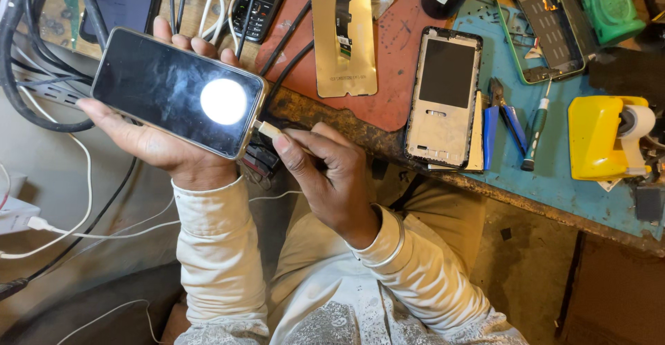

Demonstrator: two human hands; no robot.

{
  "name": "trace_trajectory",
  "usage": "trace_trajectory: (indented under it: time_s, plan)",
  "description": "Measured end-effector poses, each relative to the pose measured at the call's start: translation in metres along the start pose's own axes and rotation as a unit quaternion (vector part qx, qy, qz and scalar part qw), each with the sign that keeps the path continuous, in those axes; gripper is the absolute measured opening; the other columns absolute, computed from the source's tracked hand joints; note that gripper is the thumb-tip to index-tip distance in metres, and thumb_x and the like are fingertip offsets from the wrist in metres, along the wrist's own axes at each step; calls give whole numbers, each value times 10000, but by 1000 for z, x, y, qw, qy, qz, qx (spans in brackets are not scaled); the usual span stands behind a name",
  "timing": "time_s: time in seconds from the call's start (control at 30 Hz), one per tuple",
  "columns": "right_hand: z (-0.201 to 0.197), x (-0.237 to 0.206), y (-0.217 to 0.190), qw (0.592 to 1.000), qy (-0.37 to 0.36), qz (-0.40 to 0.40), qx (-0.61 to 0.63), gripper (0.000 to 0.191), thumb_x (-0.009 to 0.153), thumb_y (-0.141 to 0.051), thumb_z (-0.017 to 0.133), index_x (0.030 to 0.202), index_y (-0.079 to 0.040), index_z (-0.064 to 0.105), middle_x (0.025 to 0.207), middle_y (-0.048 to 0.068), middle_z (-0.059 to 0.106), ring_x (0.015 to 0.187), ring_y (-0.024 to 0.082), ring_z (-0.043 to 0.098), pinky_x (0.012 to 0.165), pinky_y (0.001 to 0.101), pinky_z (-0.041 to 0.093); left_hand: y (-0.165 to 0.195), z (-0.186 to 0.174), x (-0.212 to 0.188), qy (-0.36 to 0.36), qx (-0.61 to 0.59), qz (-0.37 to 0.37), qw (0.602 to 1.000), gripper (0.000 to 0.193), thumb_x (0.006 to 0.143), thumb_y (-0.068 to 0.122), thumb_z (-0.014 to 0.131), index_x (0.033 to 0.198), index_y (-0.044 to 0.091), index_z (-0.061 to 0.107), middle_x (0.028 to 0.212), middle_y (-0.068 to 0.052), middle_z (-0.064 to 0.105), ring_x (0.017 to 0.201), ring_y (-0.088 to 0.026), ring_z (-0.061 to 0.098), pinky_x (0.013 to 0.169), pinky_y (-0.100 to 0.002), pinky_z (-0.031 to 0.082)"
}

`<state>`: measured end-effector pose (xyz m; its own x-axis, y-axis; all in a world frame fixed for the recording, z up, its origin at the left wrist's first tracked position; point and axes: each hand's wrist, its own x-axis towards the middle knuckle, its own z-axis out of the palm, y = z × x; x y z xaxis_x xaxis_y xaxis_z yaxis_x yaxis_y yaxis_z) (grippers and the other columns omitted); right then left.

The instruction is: The person pries the back cover and battery out of a disassembled smartphone using a black pry tool, then disconnects a flex cable from the phone frame and handles small internal components. At the end they pick up a green soldering iron and attach its tip while the phone frame rests on the bench.

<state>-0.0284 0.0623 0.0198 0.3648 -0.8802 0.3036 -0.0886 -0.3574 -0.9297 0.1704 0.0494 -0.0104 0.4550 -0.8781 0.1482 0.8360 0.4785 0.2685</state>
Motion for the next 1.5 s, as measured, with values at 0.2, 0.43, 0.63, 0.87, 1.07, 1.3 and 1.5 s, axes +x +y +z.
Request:
trace_trajectory:
  time_s: [0.2, 0.43, 0.63, 0.87, 1.07, 1.3, 1.5]
  plan:
    - [-6, 4, 3, 999, -42, 22, 21, 244, 1048, -237, 662, 1043, -13, 758, 715, 14, 500, 653, 96, 467, 585, 286, 372, 11, -4, -3, -31, 38, -7, 999, 1128, 877, 880, 295, 1547, -20, 401, 1165, -176, 654, 1014, -308, 642, 935, -507, 513]
    - [-8, 3, 6, 996, -74, 16, 50, 246, 1066, -230, 632, 1084, -10, 741, 819, 27, 612, 741, 99, 562, 665, 272, 452, 22, -10, -5, -103, 31, -50, 993, 1106, 897, 917, 316, 1500, -4, 426, 1173, -157, 640, 989, -284, 630, 931, -495, 514]
    - [1, -3, 10, 993, -74, 36, 85, 268, 1081, -228, 598, 1046, -2, 738, 840, 27, 634, 745, 93, 568, 678, 258, 465, 20, -1, -6, -100, 44, -59, 992, 1074, 911, 891, 328, 1495, -6, 430, 1163, -171, 623, 985, -314, 631, 895, -497, 519]
    - [26, 1, 11, 979, -70, 104, 159, 320, 1105, -257, 585, 1060, 30, 721, 819, 32, 607, 740, 101, 564, 690, 265, 480, -6, 34, -29, -35, 70, -92, 993, 721, 1040, 566, 421, 1470, -9, 487, 1269, -234, 674, 1084, -409, 703, 851, -608, 603]
    - [14, -18, 8, 996, -71, -6, 49, 358, 1085, -317, 617, 1269, -12, 655, 1058, 88, 657, 966, 168, 658, 874, 301, 529, 56, 47, 13, -58, 416, -117, 900, 523, 1019, 210, 473, 1452, -82, 484, 1232, -256, 629, 1165, -434, 680, 891, -580, 578]
    - [-25, -48, 15, 989, -136, 43, 45, 333, 1067, -299, 614, 1241, -19, 669, 1061, 100, 684, 952, 188, 666, 862, 307, 528, 103, 55, 109, -115, 808, -44, 576, 458, 1025, 182, 508, 1402, -78, 514, 1191, -232, 641, 1113, -390, 682, 866, -532, 573]
    - [-34, -62, 37, 981, -157, 102, 56, 336, 1041, -302, 620, 1181, -5, 693, 1009, 103, 711, 935, 194, 687, 853, 317, 538, 86, 38, 116, -136, 875, -32, 464, 402, 1030, 157, 538, 1359, -75, 539, 1156, -213, 652, 1069, -353, 684, 845, -491, 570]
